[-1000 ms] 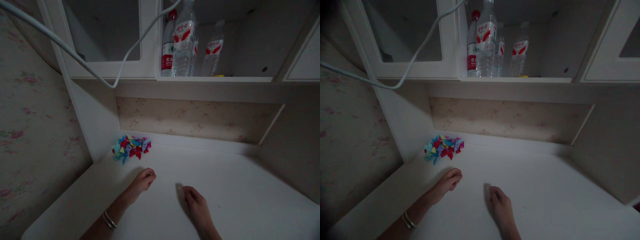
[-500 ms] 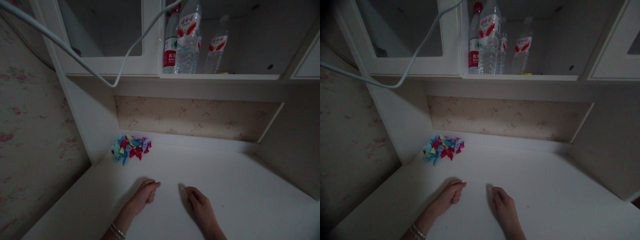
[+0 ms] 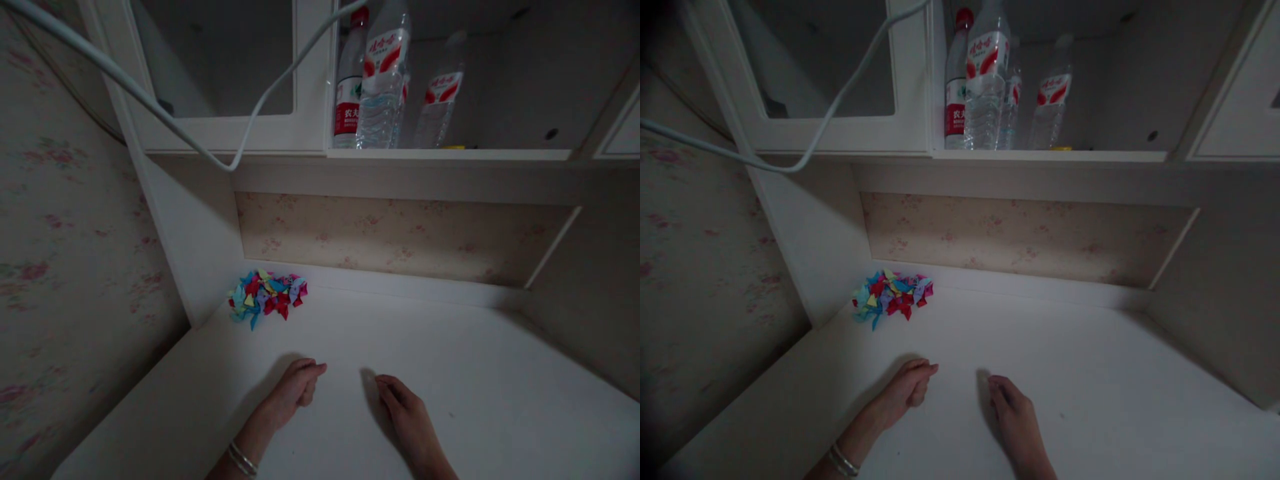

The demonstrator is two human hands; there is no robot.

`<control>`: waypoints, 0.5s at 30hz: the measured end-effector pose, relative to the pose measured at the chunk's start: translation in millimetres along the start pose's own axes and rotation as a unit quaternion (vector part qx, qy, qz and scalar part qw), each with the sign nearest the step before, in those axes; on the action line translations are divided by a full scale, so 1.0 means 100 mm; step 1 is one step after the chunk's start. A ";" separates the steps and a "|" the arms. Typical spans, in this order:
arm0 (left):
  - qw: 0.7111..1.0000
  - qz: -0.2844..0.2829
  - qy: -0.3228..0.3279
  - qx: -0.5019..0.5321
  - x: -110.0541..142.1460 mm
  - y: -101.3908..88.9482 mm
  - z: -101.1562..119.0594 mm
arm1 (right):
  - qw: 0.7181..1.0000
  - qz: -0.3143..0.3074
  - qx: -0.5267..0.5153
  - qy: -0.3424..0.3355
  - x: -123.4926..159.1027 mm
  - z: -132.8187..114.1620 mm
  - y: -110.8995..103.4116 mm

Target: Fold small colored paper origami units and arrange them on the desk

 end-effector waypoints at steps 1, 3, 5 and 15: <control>1.000 -0.002 0.000 0.001 0.00 0.00 0.00 | 1.000 -0.003 0.004 0.001 0.00 0.01 0.00; 1.000 -0.007 0.003 0.003 -0.01 0.00 0.00 | 1.000 -0.008 0.009 0.006 -0.01 0.03 0.01; 1.000 -0.010 0.006 0.008 -0.02 -0.01 -0.02 | 1.000 -0.008 0.009 0.008 0.00 0.03 0.01; 1.000 -0.013 -0.007 0.027 -0.04 -0.04 -0.05 | 1.000 -0.005 0.006 0.001 0.01 -0.03 0.00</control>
Point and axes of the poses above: each hand's wrist, its own x-axis away from the middle knuckle, its own y-axis out of the palm, z = x × y, the point moved 4 cm from there along -x, towards the middle knuckle, and after that the axes turned 4 degrees about x, right-handed, at the moved point
